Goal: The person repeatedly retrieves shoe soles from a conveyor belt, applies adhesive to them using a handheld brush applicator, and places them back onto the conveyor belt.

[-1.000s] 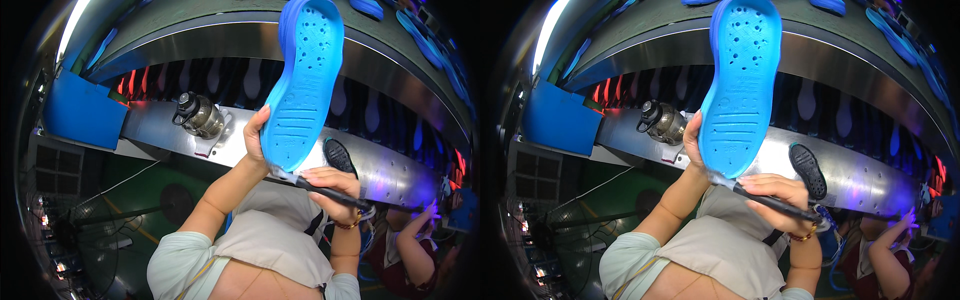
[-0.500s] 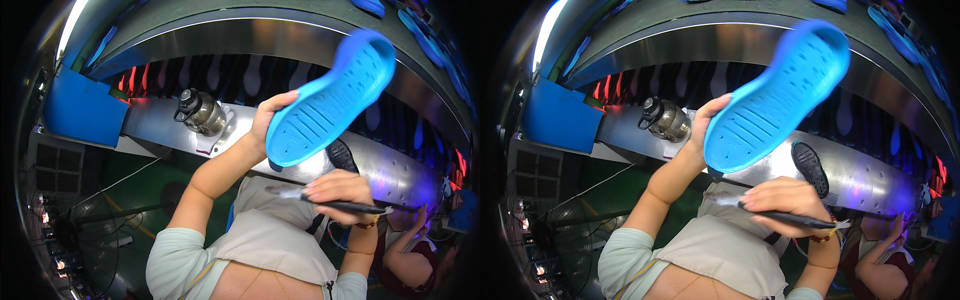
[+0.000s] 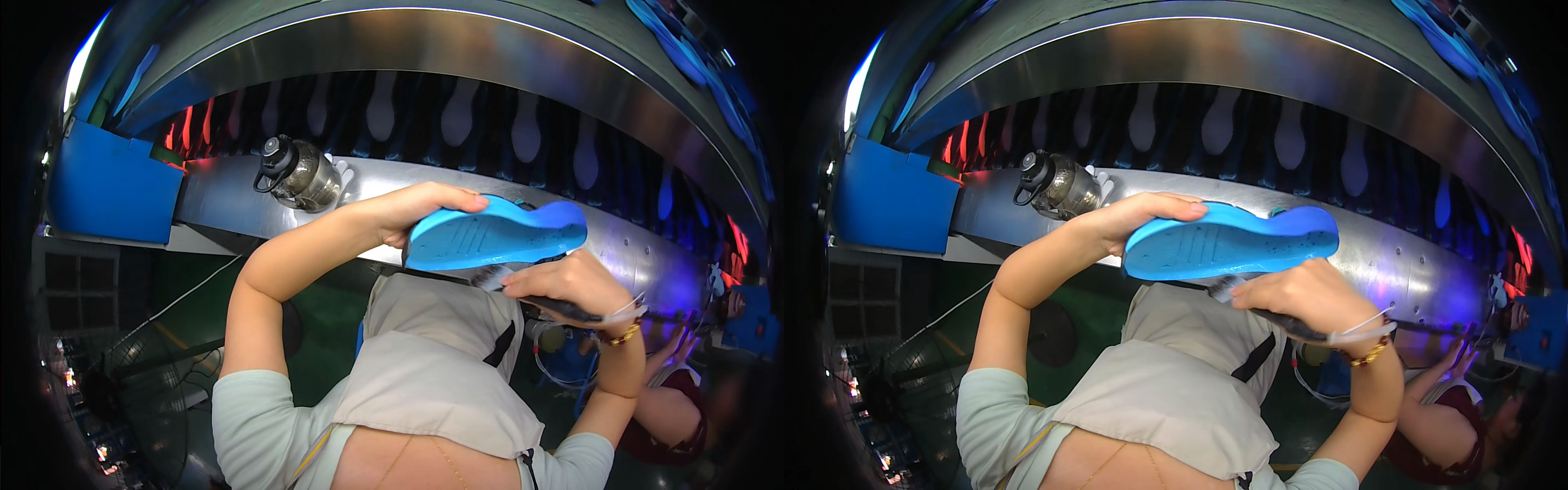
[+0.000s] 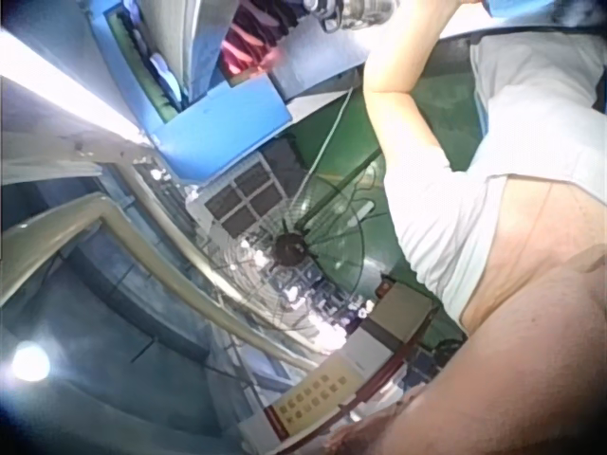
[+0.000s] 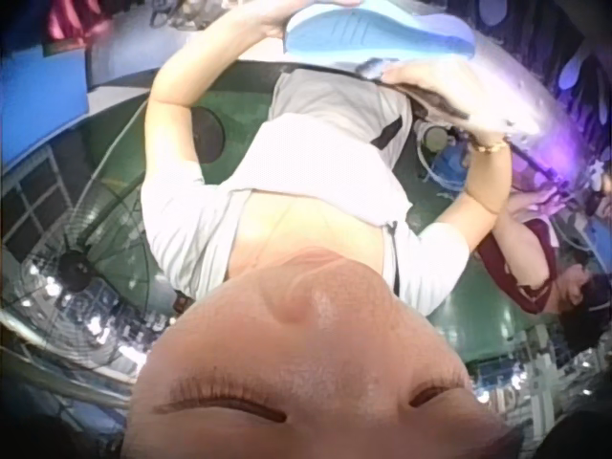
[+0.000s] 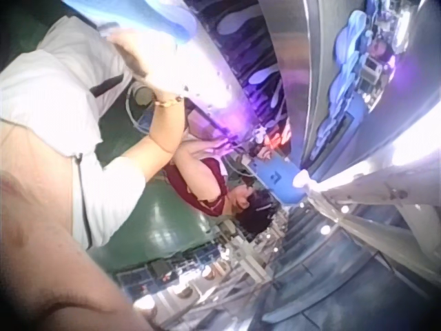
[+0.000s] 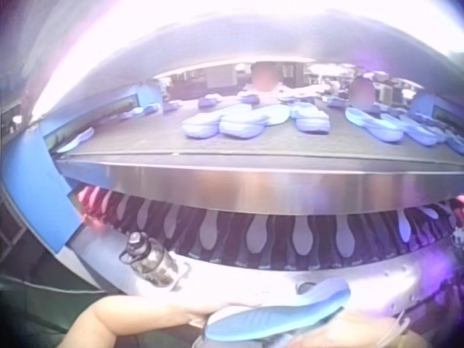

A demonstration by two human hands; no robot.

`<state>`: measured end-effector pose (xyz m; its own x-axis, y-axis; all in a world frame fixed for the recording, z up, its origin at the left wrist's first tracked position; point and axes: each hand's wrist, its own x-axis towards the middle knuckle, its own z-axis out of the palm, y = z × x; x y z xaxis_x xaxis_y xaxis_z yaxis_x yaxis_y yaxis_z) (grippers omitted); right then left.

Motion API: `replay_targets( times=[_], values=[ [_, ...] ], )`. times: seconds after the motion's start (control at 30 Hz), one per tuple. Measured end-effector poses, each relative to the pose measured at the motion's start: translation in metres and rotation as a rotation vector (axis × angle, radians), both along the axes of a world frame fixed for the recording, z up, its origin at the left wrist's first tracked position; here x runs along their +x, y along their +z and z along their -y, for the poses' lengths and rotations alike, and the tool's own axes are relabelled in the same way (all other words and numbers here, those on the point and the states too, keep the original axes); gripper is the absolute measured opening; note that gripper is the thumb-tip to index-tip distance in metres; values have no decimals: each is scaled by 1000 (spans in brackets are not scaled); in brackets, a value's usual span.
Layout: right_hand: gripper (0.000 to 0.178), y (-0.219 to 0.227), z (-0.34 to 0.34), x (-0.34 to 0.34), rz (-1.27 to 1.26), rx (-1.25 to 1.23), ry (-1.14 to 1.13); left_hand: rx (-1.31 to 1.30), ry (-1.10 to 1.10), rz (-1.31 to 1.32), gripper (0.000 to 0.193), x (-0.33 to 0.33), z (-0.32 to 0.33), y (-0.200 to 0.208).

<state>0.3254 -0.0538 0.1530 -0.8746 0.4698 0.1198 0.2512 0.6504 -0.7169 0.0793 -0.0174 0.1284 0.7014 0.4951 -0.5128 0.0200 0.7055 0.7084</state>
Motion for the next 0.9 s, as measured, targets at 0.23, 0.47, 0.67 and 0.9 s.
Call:
replay_targets(
  times=[0.23,0.47,0.67,0.9],
  values=[
    [20,-2,-21,22,60,48,-104,95,41,-48,55,-11,4,12],
    [20,-24,-15,0,-332,-448,-595,-281,291,484,56,1,10,-42],
    [16,-80,-42,10,-617,-275,-1203,-239,385,457,58,-12,29,-56],
    [18,-74,45,-67,-424,-138,-688,-264,584,460,45,-25,34,-78]
  ],
)
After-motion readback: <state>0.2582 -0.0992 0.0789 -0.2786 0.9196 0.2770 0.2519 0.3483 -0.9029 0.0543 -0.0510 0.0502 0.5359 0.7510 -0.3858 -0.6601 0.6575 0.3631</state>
